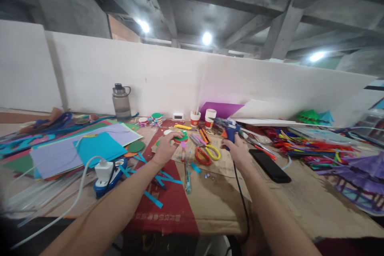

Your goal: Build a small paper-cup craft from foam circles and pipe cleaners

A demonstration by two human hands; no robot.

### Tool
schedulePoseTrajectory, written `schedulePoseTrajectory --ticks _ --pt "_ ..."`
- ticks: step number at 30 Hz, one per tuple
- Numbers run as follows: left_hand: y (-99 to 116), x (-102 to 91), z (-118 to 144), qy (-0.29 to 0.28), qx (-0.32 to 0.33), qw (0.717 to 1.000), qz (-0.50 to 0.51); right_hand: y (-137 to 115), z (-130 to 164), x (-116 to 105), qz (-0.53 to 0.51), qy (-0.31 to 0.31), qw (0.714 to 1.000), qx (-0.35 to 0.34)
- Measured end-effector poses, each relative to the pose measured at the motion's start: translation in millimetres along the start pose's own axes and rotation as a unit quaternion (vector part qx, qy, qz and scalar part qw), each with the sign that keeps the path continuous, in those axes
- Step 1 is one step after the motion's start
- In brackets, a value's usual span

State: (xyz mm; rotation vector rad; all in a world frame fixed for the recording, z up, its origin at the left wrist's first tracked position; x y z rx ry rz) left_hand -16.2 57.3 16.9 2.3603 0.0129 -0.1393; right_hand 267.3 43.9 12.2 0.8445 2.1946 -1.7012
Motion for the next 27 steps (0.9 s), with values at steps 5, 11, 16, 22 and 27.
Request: schedulePoseTrajectory --ticks 5,11,16,22,27 --pt "-4 -6.3 0 0.004 -0.004 1.0 -0.028 -50 11 25 -0.11 -0.079 0.988 -0.074" --pt "2 -7.0 2 0.0 0.049 0.995 -0.082 -36 25 38 -0.081 -0.129 0.986 -0.072" --pt "3 -4.5 1 -0.015 0.036 0.994 -0.099 -31 29 36 -0.034 -0.145 0.985 -0.089" --pt "3 -4.3 2 -0.022 0.049 0.995 -0.088 -30 31 32 0.04 -0.126 0.986 -0.101" --pt "7 -1.7 1 -0.029 0.042 0.995 -0.081 -23 31 32 0.086 -0.113 0.985 -0.102"
Point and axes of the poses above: each hand's wrist, its own z-axis away from the middle knuckle, its own x-axis out of the palm, y = z × x, the point moved 6 cm from there along -z, towards the middle knuckle, and after that the axes turned 13 degrees about z, right-handed, at the moved point
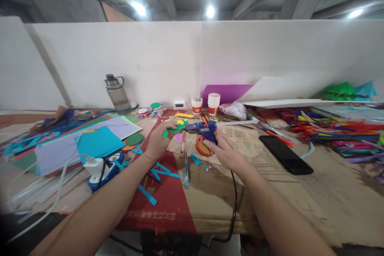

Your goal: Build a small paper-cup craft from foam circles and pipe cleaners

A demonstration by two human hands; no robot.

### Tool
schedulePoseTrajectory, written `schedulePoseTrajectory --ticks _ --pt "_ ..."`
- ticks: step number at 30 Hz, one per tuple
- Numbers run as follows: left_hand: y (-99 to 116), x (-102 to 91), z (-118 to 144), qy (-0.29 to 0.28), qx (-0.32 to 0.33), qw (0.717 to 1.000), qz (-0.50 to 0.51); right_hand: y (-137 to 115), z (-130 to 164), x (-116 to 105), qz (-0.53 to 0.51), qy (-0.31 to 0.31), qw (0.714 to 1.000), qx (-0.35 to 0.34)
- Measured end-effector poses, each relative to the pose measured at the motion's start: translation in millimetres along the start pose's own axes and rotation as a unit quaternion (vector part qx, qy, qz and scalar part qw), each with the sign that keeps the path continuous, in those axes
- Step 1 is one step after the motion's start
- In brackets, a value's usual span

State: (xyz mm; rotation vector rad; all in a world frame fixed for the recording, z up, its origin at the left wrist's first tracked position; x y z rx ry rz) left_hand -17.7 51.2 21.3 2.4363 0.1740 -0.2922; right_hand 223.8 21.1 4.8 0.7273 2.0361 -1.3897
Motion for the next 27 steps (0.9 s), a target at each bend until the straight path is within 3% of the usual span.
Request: schedulePoseTrajectory --ticks 7,15,27 --pt "8.0 1.1 -1.3 -0.006 0.024 1.0 -0.009 1.1 -0.8 0.1 0.014 0.0 1.0 -0.004" --pt "8.2 1.4 -0.8 -0.01 0.1 0.994 -0.039 4.4 1.7 -0.2 0.039 0.017 0.999 0.005" --pt "9.3 1.6 -1.0 -0.009 0.105 0.993 -0.05 5.1 4.3 -0.1 0.065 0.031 0.997 0.02"
Point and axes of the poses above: each hand's wrist, its own z-axis away from the middle knuckle, its own x-axis out of the palm, y = z × x, the point moved 6 cm from there along -z, towards the middle knuckle, and after that the axes turned 13 degrees about z, right-handed, at the moved point
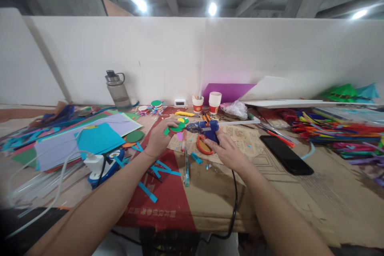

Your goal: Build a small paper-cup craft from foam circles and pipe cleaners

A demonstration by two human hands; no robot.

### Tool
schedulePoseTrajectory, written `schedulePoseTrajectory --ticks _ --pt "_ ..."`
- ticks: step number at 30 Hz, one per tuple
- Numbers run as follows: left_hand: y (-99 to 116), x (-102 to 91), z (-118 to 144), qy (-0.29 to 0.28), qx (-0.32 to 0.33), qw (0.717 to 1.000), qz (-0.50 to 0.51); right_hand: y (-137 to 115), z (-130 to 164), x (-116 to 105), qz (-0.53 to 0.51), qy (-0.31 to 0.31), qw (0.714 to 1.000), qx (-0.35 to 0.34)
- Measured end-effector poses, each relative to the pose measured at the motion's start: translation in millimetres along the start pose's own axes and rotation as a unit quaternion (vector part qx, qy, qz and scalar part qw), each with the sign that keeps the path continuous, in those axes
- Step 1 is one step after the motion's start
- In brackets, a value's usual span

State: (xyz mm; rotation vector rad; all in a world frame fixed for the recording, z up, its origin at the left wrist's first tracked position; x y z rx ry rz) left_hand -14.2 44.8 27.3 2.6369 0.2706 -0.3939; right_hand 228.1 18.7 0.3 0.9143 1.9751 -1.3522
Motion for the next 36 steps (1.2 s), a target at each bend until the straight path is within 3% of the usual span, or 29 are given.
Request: schedulePoseTrajectory --ticks 7,18,36 --pt "1 0.5 -1 -0.001 0.002 1.0 -0.007 -3 -1 -4 0.0 -0.009 1.0 -0.005" --pt "4 0.9 -1 -0.003 0.027 1.0 -0.009 -20 -1 -8 -0.027 -0.019 0.997 -0.072" --pt "0 1.6 0 -0.01 0.003 1.0 -0.009 -29 -1 -13 -0.035 -0.036 0.996 -0.074"
Point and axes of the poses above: each hand's wrist, its own z-axis away from the middle knuckle, its own x-axis out of the palm, y = z × x, the point moved 6 cm from there along -z, towards the middle knuckle, and after that the axes turned 13 degrees about z, right-handed, at the moved point
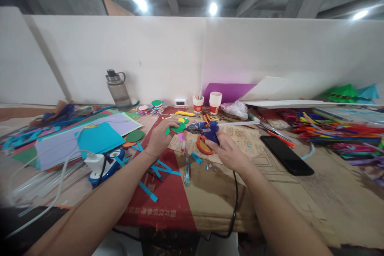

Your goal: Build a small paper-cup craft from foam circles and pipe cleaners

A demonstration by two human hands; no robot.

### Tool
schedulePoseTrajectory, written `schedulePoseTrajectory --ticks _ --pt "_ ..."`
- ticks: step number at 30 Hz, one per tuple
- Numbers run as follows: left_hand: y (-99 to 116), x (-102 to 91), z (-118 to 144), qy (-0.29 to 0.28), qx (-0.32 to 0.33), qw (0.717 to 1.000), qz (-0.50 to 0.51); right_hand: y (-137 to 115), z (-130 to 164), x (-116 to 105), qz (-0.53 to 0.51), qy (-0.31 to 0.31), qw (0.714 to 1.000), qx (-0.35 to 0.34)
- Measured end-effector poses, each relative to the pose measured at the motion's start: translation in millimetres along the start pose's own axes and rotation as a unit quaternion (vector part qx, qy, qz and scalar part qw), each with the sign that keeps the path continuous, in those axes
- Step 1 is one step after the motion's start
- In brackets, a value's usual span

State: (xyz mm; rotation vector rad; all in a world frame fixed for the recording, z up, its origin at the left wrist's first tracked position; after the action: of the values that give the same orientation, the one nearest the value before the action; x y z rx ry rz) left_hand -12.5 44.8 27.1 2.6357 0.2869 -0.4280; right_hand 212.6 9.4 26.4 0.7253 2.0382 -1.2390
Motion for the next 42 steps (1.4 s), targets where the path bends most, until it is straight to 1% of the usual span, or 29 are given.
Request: schedulePoseTrajectory --ticks 17,23,29,34,37,39,42 --pt "0 0.3 0 -0.006 -0.001 1.0 -0.002 -3 -1 -1 0.006 -0.009 1.0 -0.014" --pt "1 0.1 0 -0.007 0.002 1.0 0.0 -4 0 -1 -0.004 -0.008 1.0 -0.006" --pt "-3 -0.5 1 -0.003 -0.011 1.0 -0.002 -3 0 0 -0.021 -0.019 1.0 -0.013" --pt "-4 -2.1 0 0.011 -0.012 1.0 -0.002 -2 -1 0 -0.002 -0.018 1.0 -0.008" --pt "-4 -3.8 -1 0.022 -0.025 0.999 0.004 -1 0 0 -0.017 -0.018 1.0 -0.012" --pt "-6 -7.0 -2 0.044 -0.05 0.998 0.004 2 0 -1 -0.041 -0.015 0.999 0.003" --pt "-9 -10.9 -2 0.068 -0.085 0.994 -0.009 14 -2 -4 -0.104 -0.002 0.993 0.048"
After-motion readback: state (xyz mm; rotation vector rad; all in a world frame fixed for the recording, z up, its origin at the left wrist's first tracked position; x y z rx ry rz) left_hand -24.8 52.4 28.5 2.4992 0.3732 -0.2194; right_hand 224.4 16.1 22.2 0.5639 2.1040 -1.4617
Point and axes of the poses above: each hand's wrist, its own z-axis away from the middle knuckle, its own x-axis out of the palm, y = z × x, the point moved 6 cm from there along -z, towards the middle knuckle, and after that the axes turned 13 degrees about z, right-handed, at the moved point
